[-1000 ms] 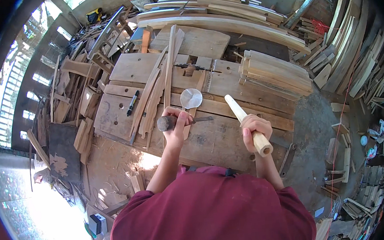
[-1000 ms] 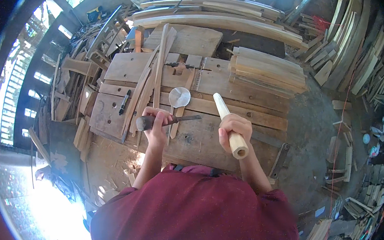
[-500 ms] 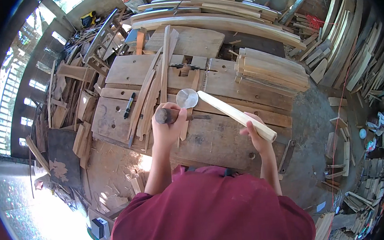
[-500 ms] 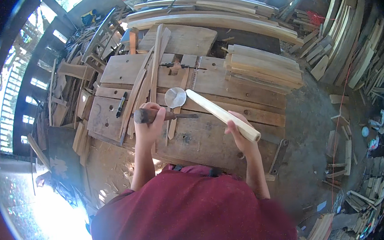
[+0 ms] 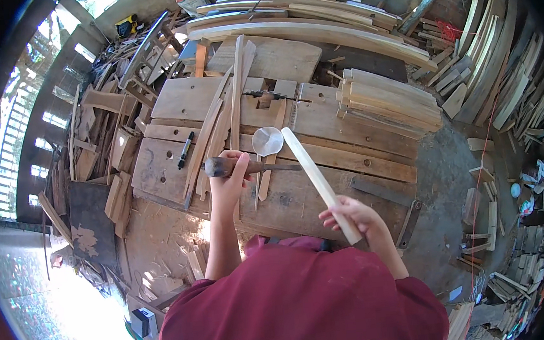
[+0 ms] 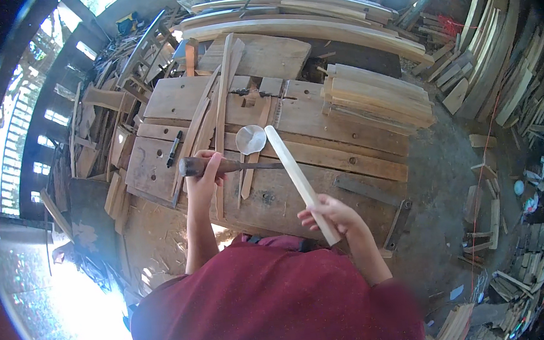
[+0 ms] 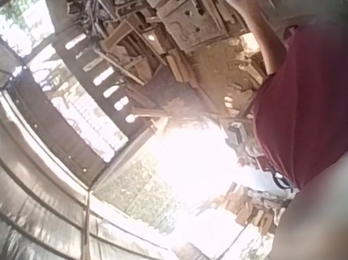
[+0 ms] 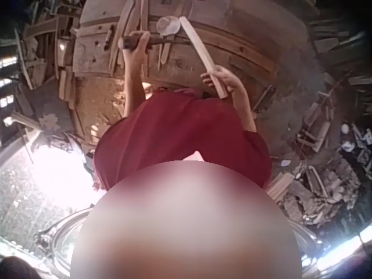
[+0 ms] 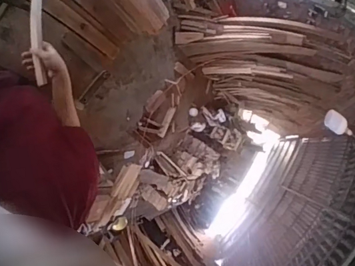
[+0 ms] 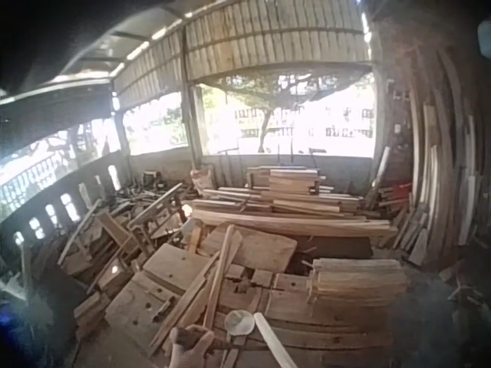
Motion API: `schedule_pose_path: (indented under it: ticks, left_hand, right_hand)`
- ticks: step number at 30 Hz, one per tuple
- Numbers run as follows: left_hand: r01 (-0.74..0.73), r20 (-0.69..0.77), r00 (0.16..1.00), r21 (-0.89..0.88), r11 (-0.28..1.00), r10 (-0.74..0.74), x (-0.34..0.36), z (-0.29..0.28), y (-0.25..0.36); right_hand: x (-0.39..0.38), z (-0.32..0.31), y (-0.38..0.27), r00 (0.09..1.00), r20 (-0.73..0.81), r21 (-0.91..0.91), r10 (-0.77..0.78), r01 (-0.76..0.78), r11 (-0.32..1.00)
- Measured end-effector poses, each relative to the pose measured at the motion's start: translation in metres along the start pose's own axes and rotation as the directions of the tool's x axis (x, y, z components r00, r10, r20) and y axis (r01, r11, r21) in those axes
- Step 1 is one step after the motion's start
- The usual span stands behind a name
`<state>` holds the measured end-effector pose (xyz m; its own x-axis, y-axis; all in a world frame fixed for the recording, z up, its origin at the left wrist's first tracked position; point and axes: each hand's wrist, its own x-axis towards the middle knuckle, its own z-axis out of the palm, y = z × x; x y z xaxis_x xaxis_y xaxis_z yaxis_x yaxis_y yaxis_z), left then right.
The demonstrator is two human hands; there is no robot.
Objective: Shaping, sanding, and assembling a wooden handle component on a workbench.
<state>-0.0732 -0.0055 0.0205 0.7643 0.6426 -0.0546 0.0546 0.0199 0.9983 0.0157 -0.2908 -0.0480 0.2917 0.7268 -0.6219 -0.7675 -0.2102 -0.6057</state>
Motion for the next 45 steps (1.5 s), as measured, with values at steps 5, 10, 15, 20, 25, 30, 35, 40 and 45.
schedule_pose_path:
  ticks: [5,10,15,20,25,30,35,40,45]
  left_hand:
    - [-0.003,0.011,1.0,0.003,1.0,0.003,0.001,0.0,-0.003]
    - [0.007,-0.015,1.0,0.003,1.0,-0.007,0.002,-0.003,-0.006]
    - [0.018,-0.058,0.998,-0.057,0.998,-0.021,0.004,0.002,-0.004]
    - [0.03,-0.049,0.998,-0.059,0.998,-0.033,0.007,0.008,0.0]
    - [0.012,-0.037,0.999,-0.055,0.998,-0.014,0.008,0.005,-0.003]
    - [0.002,-0.061,0.998,-0.018,1.0,-0.003,0.005,0.004,-0.004]
    - [-0.016,-0.011,1.0,0.047,0.999,0.017,0.005,0.0,-0.001]
    - [0.162,0.232,0.952,0.173,0.971,-0.2,0.004,-0.019,0.019]
    - [0.186,0.551,0.831,-0.159,0.97,-0.069,-0.016,-0.025,0.016]
  right_hand:
    - [0.015,-0.018,0.038,0.922,-0.332,-0.638,-0.198,-0.065,0.767]
    - [0.009,-0.008,0.024,0.504,-0.327,-0.731,-0.799,0.401,0.552]
    - [0.014,-0.028,-0.012,0.081,-0.375,-0.817,-0.924,0.442,0.37]
    - [0.033,-0.07,0.008,0.214,-0.65,-0.735,-0.729,0.066,0.675]
    - [0.019,-0.061,0.002,0.282,-0.634,-0.689,-0.72,0.217,0.691]
    - [0.006,-0.034,-0.007,0.463,-0.605,-0.539,-0.648,0.362,0.761]
    - [0.009,-0.015,-0.012,0.77,-0.371,-0.258,-0.519,0.451,0.854]
    - [0.019,0.0,-0.011,0.85,-0.282,-0.235,-0.446,0.389,0.891]
    - [0.034,0.001,-0.006,0.884,-0.308,-0.221,-0.352,0.293,0.93]
